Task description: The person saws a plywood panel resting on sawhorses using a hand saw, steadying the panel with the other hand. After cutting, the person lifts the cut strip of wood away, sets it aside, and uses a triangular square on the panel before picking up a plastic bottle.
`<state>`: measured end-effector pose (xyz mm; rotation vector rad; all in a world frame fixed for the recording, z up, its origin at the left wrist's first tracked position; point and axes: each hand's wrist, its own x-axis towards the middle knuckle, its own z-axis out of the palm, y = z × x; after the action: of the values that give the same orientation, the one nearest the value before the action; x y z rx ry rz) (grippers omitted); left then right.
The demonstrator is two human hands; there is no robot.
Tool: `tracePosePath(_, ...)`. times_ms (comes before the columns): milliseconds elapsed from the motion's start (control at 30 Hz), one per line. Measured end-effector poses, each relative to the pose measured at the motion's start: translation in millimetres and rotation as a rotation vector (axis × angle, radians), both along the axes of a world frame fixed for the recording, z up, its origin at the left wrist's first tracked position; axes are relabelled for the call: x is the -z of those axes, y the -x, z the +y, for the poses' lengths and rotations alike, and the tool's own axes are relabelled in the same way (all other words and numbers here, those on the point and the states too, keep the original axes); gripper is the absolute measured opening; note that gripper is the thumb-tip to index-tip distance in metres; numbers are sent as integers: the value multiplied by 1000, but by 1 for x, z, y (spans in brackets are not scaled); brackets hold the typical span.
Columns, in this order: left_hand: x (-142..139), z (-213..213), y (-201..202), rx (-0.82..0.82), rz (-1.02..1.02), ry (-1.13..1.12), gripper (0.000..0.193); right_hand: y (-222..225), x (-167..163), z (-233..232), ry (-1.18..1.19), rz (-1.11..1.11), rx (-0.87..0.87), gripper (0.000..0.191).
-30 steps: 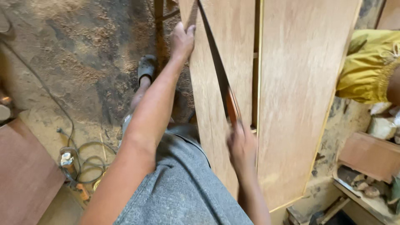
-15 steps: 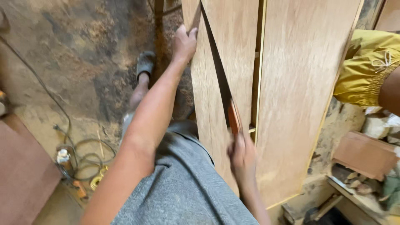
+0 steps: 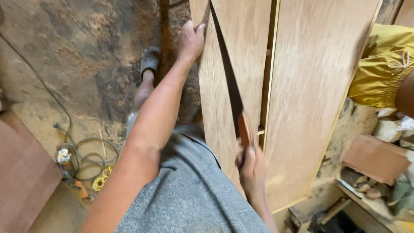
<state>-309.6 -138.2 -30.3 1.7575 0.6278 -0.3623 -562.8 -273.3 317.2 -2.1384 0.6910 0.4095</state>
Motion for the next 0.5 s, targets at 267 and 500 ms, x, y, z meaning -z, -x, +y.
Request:
tracePosePath(267,20,21,-9,-18,-352,-208,37,-16,19,-5,3,-77,-153,38)
tracePosePath(500,19,25,-17,-1,-397,-276,40,-37,-8,18,26,-1,-69,36)
